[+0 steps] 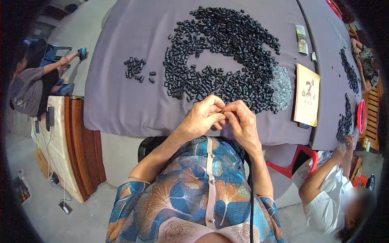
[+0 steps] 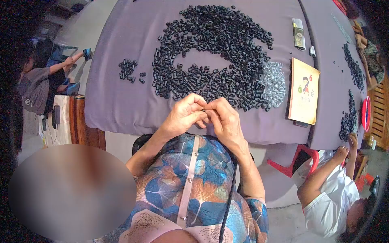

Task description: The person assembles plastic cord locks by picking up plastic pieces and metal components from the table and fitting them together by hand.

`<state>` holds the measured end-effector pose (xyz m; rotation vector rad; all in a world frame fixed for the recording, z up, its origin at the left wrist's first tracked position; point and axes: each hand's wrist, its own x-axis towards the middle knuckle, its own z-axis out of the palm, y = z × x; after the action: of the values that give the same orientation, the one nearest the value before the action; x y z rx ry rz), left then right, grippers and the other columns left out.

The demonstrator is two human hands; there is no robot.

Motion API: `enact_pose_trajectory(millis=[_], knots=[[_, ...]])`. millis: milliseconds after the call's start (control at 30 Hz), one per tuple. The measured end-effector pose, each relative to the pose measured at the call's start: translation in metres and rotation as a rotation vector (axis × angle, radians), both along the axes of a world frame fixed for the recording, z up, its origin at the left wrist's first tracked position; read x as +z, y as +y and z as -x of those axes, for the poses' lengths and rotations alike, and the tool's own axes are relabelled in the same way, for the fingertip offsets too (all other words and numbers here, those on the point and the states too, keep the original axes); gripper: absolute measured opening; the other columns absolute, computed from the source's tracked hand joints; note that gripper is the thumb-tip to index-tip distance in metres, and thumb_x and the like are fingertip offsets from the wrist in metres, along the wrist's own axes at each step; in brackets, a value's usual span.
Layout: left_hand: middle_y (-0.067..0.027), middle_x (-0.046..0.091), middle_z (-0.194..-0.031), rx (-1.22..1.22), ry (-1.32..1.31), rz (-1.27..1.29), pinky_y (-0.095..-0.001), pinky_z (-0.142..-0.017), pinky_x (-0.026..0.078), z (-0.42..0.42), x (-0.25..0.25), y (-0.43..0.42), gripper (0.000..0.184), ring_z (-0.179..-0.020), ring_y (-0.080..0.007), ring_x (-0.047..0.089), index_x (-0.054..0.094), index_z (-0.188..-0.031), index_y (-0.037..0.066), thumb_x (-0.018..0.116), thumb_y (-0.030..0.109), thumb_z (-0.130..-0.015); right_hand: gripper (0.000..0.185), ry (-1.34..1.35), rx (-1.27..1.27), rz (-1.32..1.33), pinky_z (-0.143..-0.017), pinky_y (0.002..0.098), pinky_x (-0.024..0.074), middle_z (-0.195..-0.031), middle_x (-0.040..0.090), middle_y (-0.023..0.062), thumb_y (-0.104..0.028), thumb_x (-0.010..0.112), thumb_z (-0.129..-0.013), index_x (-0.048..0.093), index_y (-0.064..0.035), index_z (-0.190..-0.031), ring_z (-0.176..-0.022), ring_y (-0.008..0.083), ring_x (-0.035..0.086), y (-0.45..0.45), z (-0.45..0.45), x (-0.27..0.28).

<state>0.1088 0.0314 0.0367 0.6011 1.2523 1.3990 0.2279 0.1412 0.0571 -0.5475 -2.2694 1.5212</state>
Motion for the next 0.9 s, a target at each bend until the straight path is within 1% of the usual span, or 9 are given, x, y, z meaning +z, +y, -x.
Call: enact_pose_trajectory(millis=[100, 200, 300, 367, 467, 533, 733, 833, 900], knots=[[-0.0118, 0.056, -0.096, -0.066, -0.011, -0.003, -0.0258, -0.066, 0.053, 0.001, -0.003, -0.001, 0.021, -0.083, -0.0152, 0.059, 0.039, -0.106, -0.001, 0.047, -0.002, -0.087, 0.008, -0.013, 0.064, -0.02, -0.055, 0.0286, 0.0444, -0.079, 0.052, 0.0092, 0.005, 0.055, -0.077, 0.055, 0.0008, -0.084, -0.064, 0.0187, 0.055, 0.001, -0.001, 0.002], [-0.0105, 0.058, -0.09, -0.049, -0.065, -0.051, -0.0257, -0.065, 0.053, 0.0, -0.006, -0.004, 0.019, -0.074, -0.0121, 0.059, 0.041, -0.104, -0.001, 0.045, -0.003, -0.086, 0.01, -0.011, 0.098, -0.084, -0.056, 0.0291, 0.0447, -0.079, 0.053, 0.0096, 0.005, 0.058, -0.075, 0.056, 0.0006, -0.084, -0.065, 0.0203, 0.055, 0.002, 0.0, 0.002], [-0.0129, 0.055, -0.098, -0.055, -0.173, -0.051, -0.0274, -0.072, 0.053, 0.004, 0.001, -0.006, 0.02, -0.088, -0.0164, 0.058, 0.039, -0.108, -0.001, 0.043, -0.001, -0.089, 0.013, 0.02, 0.076, -0.093, -0.058, 0.0298, 0.0448, -0.079, 0.053, 0.0098, 0.005, 0.059, -0.073, 0.057, -0.0001, -0.085, -0.068, 0.0217, 0.055, 0.0, 0.002, 0.002], [-0.0132, 0.056, -0.099, -0.017, -0.225, -0.057, -0.0278, -0.072, 0.053, 0.008, -0.002, -0.007, 0.019, -0.088, -0.0168, 0.058, 0.039, -0.108, -0.001, 0.043, 0.0, -0.089, 0.016, 0.03, 0.049, -0.122, -0.061, 0.0303, 0.0445, -0.08, 0.053, 0.0096, 0.005, 0.061, -0.071, 0.058, -0.0007, -0.086, -0.07, 0.0224, 0.054, -0.003, 0.005, 0.007], [-0.0135, 0.056, -0.099, 0.053, -0.257, -0.074, -0.0282, -0.072, 0.053, 0.012, -0.001, -0.007, 0.019, -0.087, -0.0173, 0.059, 0.04, -0.108, -0.001, 0.043, 0.0, -0.089, 0.02, 0.08, 0.025, -0.325, -0.063, 0.031, 0.0438, -0.081, 0.053, 0.0093, 0.006, 0.061, -0.068, 0.059, -0.0015, -0.087, -0.073, 0.0232, 0.053, -0.009, 0.011, 0.005], [-0.0128, 0.057, -0.098, 0.069, -0.226, -0.038, -0.0281, -0.073, 0.053, 0.014, 0.0, -0.008, 0.02, -0.087, -0.0175, 0.059, 0.042, -0.108, -0.002, 0.044, 0.0, -0.088, 0.021, 0.092, 0.015, -0.335, -0.063, 0.0314, 0.0435, -0.082, 0.053, 0.0091, 0.006, 0.062, -0.067, 0.059, -0.0018, -0.086, -0.074, 0.0236, 0.053, -0.012, 0.015, 0.005], [-0.0125, 0.057, -0.099, 0.179, -0.258, -0.099, -0.0282, -0.074, 0.053, 0.007, 0.0, -0.009, 0.023, -0.09, -0.0175, 0.059, 0.046, -0.11, -0.004, 0.047, 0.0, -0.087, 0.019, 0.074, 0.044, -0.277, -0.062, 0.0313, 0.0431, -0.082, 0.053, 0.0102, 0.008, 0.06, -0.069, 0.059, -0.0018, -0.086, -0.074, 0.024, 0.052, -0.008, 0.022, 0.008], [-0.0126, 0.057, -0.1, 0.145, -0.241, -0.024, -0.028, -0.073, 0.054, 0.008, -0.009, -0.012, 0.022, -0.089, -0.0174, 0.059, 0.048, -0.108, -0.004, 0.049, 0.002, -0.087, 0.016, 0.046, 0.049, -0.229, -0.061, 0.0308, 0.0433, -0.081, 0.053, 0.0106, 0.007, 0.059, -0.071, 0.058, -0.0014, -0.085, -0.073, 0.0233, 0.053, -0.01, 0.022, 0.008], [-0.0119, 0.059, -0.097, 0.147, -0.237, -0.017, -0.027, -0.071, 0.054, 0.009, -0.012, -0.014, 0.02, -0.085, -0.0166, 0.061, 0.051, -0.105, -0.004, 0.05, 0.003, -0.086, 0.015, 0.028, 0.047, -0.182, -0.06, 0.0305, 0.0434, -0.081, 0.053, 0.0108, 0.007, 0.059, -0.072, 0.058, -0.0011, -0.085, -0.072, 0.0227, 0.053, -0.011, 0.022, 0.007]])
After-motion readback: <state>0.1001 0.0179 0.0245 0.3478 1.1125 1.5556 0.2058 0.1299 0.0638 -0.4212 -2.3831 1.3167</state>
